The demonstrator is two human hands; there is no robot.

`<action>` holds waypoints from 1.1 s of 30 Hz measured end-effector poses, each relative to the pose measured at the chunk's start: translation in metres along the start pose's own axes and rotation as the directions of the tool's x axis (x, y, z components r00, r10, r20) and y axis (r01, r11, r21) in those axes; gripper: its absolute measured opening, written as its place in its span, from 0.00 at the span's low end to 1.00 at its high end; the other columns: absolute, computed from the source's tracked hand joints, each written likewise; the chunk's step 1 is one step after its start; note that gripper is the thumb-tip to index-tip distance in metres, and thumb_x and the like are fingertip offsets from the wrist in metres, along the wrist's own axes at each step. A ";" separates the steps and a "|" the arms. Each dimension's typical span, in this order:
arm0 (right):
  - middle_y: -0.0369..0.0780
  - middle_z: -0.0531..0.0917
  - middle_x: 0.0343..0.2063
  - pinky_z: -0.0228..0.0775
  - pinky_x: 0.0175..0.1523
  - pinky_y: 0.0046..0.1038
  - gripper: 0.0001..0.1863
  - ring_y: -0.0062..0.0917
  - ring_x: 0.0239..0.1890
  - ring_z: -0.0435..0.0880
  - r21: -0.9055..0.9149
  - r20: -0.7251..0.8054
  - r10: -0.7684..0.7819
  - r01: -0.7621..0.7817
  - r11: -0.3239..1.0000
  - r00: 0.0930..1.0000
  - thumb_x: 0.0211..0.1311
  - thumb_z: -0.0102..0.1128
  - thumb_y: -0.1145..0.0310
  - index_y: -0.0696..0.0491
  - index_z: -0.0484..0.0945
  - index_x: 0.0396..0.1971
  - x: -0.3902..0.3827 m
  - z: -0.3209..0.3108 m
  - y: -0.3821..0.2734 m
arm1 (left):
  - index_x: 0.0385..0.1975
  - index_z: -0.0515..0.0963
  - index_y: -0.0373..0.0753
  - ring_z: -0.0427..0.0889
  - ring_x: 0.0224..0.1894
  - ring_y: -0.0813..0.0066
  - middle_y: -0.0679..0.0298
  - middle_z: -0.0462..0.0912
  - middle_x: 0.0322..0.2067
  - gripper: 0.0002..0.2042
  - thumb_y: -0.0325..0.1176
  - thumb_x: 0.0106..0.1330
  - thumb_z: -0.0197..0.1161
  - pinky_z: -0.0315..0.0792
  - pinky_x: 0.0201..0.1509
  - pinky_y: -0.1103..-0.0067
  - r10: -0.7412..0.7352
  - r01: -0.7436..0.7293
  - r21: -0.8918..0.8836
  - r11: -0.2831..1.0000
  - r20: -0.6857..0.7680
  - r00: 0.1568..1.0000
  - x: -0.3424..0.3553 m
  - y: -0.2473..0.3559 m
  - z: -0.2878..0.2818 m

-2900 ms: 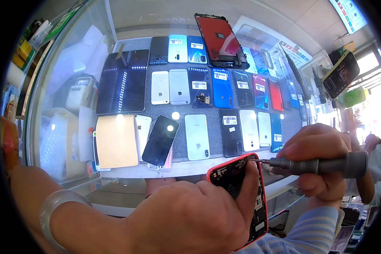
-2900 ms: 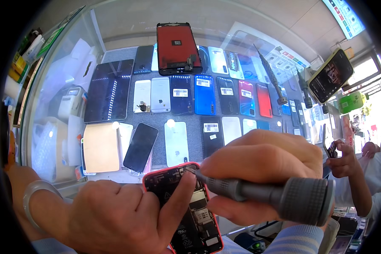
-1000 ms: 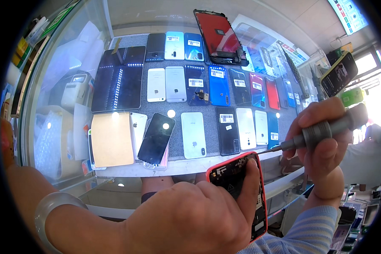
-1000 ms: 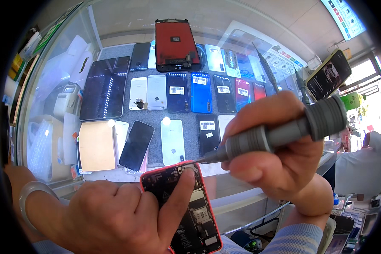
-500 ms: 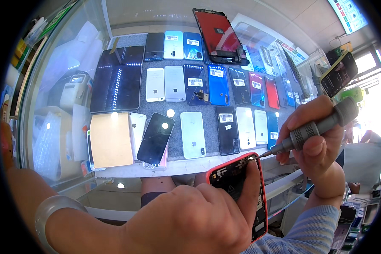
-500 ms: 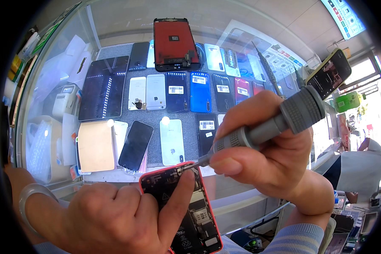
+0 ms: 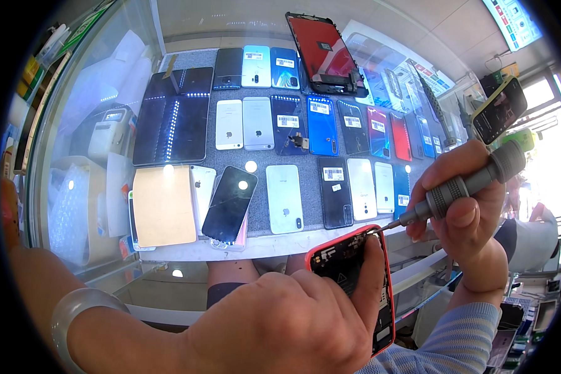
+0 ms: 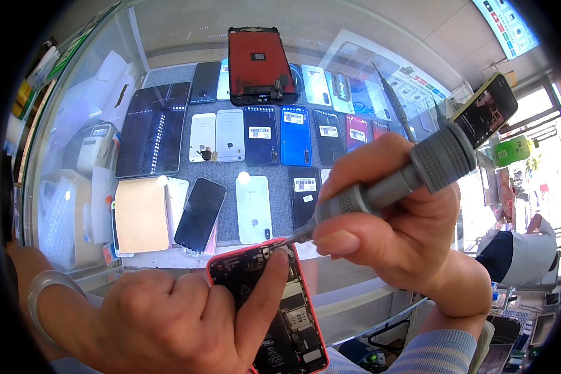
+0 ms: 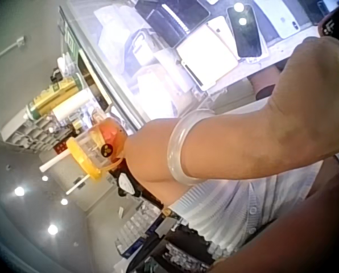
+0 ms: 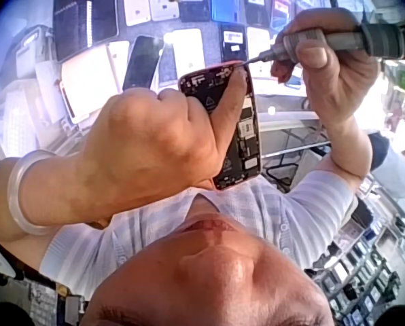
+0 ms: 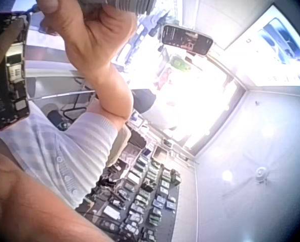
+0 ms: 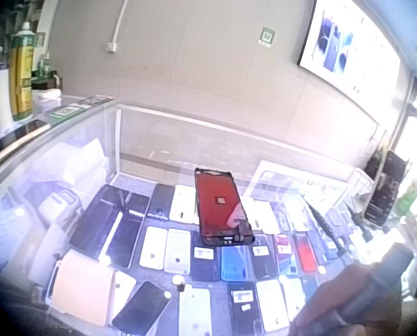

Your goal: The person unscrews a component from the upper internal frame of a mobile phone using a precision screwdriver.

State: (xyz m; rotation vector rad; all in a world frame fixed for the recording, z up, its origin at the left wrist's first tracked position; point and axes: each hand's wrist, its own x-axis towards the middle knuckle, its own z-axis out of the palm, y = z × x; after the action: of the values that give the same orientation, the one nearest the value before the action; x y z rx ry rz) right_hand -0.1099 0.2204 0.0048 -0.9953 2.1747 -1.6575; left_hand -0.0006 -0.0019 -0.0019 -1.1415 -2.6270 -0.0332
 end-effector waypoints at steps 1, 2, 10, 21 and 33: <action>0.42 0.80 0.31 0.69 0.29 0.19 0.21 0.18 0.25 0.78 0.041 -0.007 0.007 -0.006 0.999 1.000 0.56 0.73 0.61 0.63 0.76 0.37 0.000 0.000 0.000 | 0.53 0.81 0.33 0.64 0.12 0.85 0.74 0.60 0.10 0.25 0.31 0.51 0.61 0.56 0.12 0.84 -0.034 0.033 -0.044 0.998 -0.032 0.999 0.000 0.000 -0.001; 0.42 0.80 0.32 0.69 0.29 0.20 0.21 0.18 0.25 0.78 0.062 -0.005 -0.007 0.007 0.998 1.000 0.55 0.74 0.62 0.63 0.76 0.37 0.000 0.001 -0.001 | 0.53 0.81 0.33 0.64 0.12 0.85 0.74 0.60 0.10 0.25 0.31 0.51 0.61 0.56 0.12 0.84 -0.035 0.034 -0.061 0.998 -0.016 0.999 0.001 0.000 -0.003; 0.40 0.78 0.22 0.72 0.18 0.15 0.35 0.17 0.15 0.80 -0.309 -0.001 -0.071 0.068 0.949 0.997 0.63 0.54 0.37 0.61 0.67 0.39 0.004 0.007 -0.007 | 0.53 0.81 0.33 0.64 0.13 0.85 0.74 0.61 0.10 0.25 0.30 0.51 0.61 0.56 0.13 0.84 0.028 -0.029 0.047 0.998 0.022 0.999 0.001 0.000 0.001; 0.46 0.82 0.30 0.75 0.27 0.22 0.29 0.24 0.25 0.84 -0.142 0.094 -0.184 0.196 0.970 0.979 0.42 0.84 0.66 0.68 0.77 0.38 -0.003 -0.005 -0.002 | 0.53 0.80 0.32 0.66 0.13 0.83 0.72 0.63 0.11 0.25 0.30 0.52 0.61 0.58 0.13 0.83 0.021 -0.022 0.014 1.000 0.023 1.000 -0.002 0.001 0.003; 0.43 0.81 0.26 0.75 0.23 0.18 0.34 0.21 0.20 0.83 -0.389 0.132 -0.217 0.251 0.886 0.967 0.58 0.62 0.39 0.57 0.70 0.46 -0.002 -0.009 -0.014 | 0.53 0.80 0.32 0.66 0.13 0.82 0.72 0.63 0.11 0.25 0.32 0.52 0.61 0.57 0.13 0.81 -0.032 0.031 -0.025 0.999 -0.018 0.999 0.002 0.001 -0.004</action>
State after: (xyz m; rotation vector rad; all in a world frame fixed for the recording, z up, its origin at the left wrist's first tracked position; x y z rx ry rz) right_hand -0.1081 0.2268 0.0197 -1.4617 2.4759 -1.2389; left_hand -0.0001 -0.0005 0.0020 -1.1022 -2.6355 -0.0820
